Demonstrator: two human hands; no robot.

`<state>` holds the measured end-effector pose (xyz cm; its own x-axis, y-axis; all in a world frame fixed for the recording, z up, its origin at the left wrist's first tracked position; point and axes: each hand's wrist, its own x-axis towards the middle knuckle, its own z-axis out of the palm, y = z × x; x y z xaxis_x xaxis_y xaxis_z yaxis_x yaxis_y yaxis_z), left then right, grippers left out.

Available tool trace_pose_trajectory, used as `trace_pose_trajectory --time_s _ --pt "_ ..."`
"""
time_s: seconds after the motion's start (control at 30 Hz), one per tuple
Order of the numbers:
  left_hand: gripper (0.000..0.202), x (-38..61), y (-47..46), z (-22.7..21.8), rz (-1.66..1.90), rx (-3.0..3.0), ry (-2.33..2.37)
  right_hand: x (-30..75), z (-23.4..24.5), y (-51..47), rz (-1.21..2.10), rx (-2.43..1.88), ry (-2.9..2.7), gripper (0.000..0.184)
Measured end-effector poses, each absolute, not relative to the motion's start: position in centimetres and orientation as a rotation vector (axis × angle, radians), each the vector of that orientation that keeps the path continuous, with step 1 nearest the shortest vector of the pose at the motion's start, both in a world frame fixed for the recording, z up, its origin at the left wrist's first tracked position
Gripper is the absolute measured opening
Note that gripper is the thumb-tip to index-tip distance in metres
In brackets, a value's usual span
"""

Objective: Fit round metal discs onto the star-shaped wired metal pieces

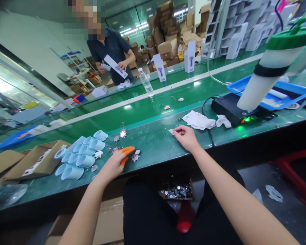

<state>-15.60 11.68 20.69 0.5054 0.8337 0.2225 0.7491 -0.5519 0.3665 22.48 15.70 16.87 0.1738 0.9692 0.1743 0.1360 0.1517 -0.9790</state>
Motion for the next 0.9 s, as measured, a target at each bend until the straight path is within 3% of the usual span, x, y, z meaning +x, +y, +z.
trace_pose_trajectory --time_s 0.23,0.4,0.7,0.8,0.9 --pt "0.018 -15.1 12.7 20.2 0.552 2.631 1.442 22.3 17.0 15.6 0.829 -1.287 -1.267 0.032" --pt "0.019 -14.0 11.2 20.6 0.696 2.665 1.569 22.2 16.6 15.6 0.753 -1.318 -1.307 0.031" --pt "0.015 -7.0 11.5 30.0 1.038 2.59 1.368 21.8 16.5 15.2 0.641 -1.322 -1.377 0.027" --pt "0.013 -5.7 12.2 29.1 0.942 2.41 1.391 21.5 17.0 15.2 0.603 -1.399 -1.448 0.025" --pt "0.011 -5.9 12.4 25.3 0.821 2.331 1.459 21.7 17.9 15.3 0.568 -1.511 -1.554 0.019"
